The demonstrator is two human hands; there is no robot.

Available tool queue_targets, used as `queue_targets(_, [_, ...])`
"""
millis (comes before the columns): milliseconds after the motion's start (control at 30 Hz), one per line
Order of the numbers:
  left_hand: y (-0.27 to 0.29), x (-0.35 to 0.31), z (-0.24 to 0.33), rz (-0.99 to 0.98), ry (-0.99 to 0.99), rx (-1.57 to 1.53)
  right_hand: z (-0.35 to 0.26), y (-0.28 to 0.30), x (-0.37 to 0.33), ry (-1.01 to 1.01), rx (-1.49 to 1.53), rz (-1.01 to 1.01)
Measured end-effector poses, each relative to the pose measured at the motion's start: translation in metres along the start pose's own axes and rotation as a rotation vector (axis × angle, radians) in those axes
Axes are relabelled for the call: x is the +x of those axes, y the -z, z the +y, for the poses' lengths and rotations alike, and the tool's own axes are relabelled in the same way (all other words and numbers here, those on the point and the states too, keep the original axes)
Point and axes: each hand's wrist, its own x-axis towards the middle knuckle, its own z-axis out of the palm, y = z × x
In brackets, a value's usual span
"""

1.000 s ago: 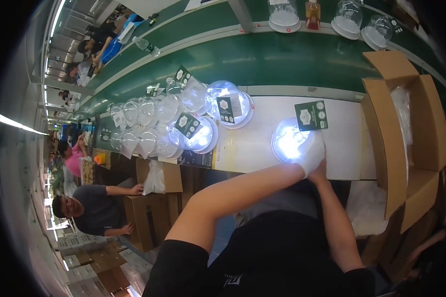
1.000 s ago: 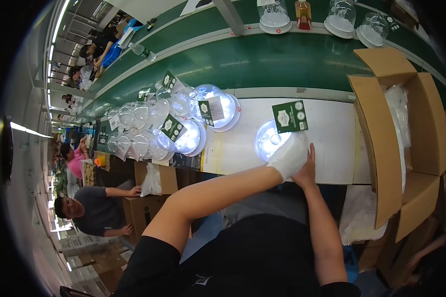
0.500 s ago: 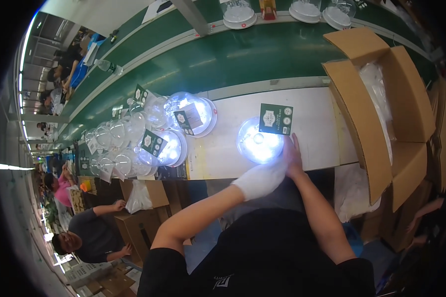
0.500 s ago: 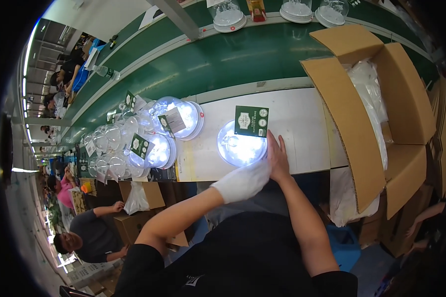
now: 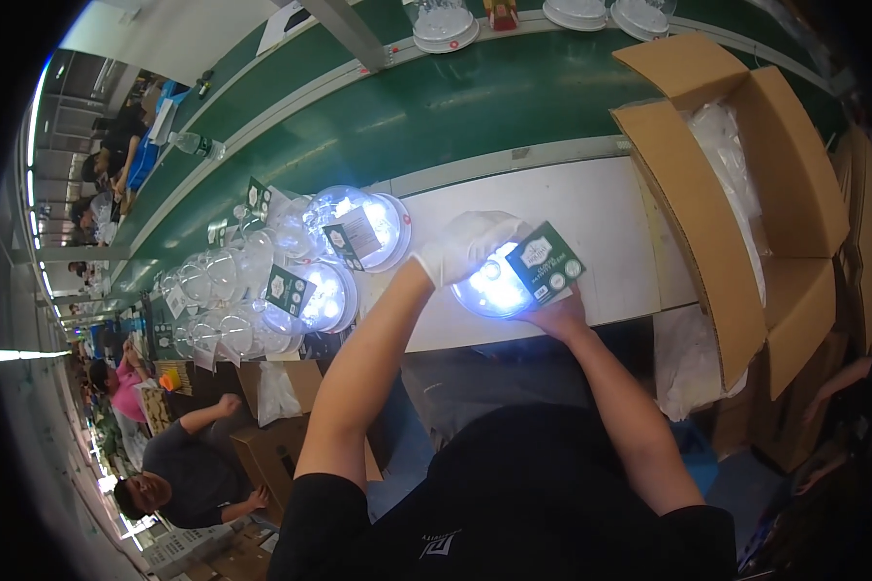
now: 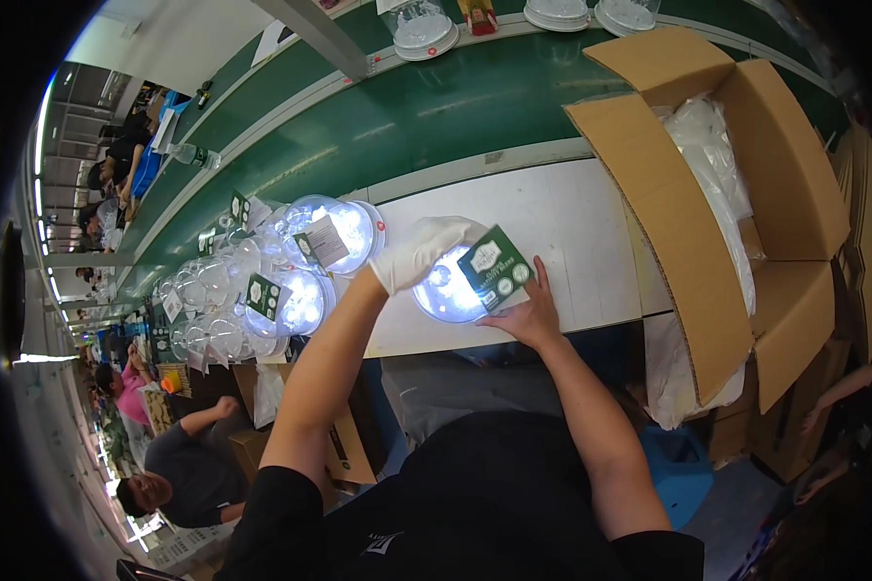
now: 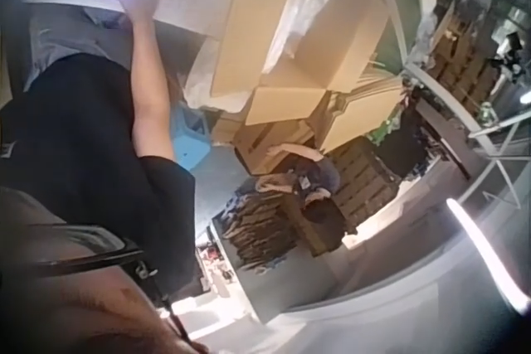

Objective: Packing assembled decorative LED light fixtures into boxes at an assembly line.

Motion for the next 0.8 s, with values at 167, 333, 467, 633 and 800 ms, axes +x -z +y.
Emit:
queue_targets(167, [0.006,0.022,-0.043,-0.258,0.046,-0.255,-0.008,0.011,-0.001,-0.001,-0.031,-0.002])
queue_targets(333, [-0.013,-0.003,-0.098,-0.022,0.212,-0.734,0.012,-0.006,0.0,0.169,-0.141,0.051])
queue_targets(467, [0.013,-0.002,-0.093,-0.211,0.199,-0.391,0.0,-0.004,0.006,0.203,-0.118,0.059])
queue_targets(633, [0.016,0.062,-0.003,-0.726,0.023,-0.024,0.006,0.0,0.004,0.175,-0.223,0.086])
queue_targets(800, [0.011,0.077,0.072,-0.823,0.229,0.334,-0.006,0.012,0.003,0.134,-0.033,0.056])
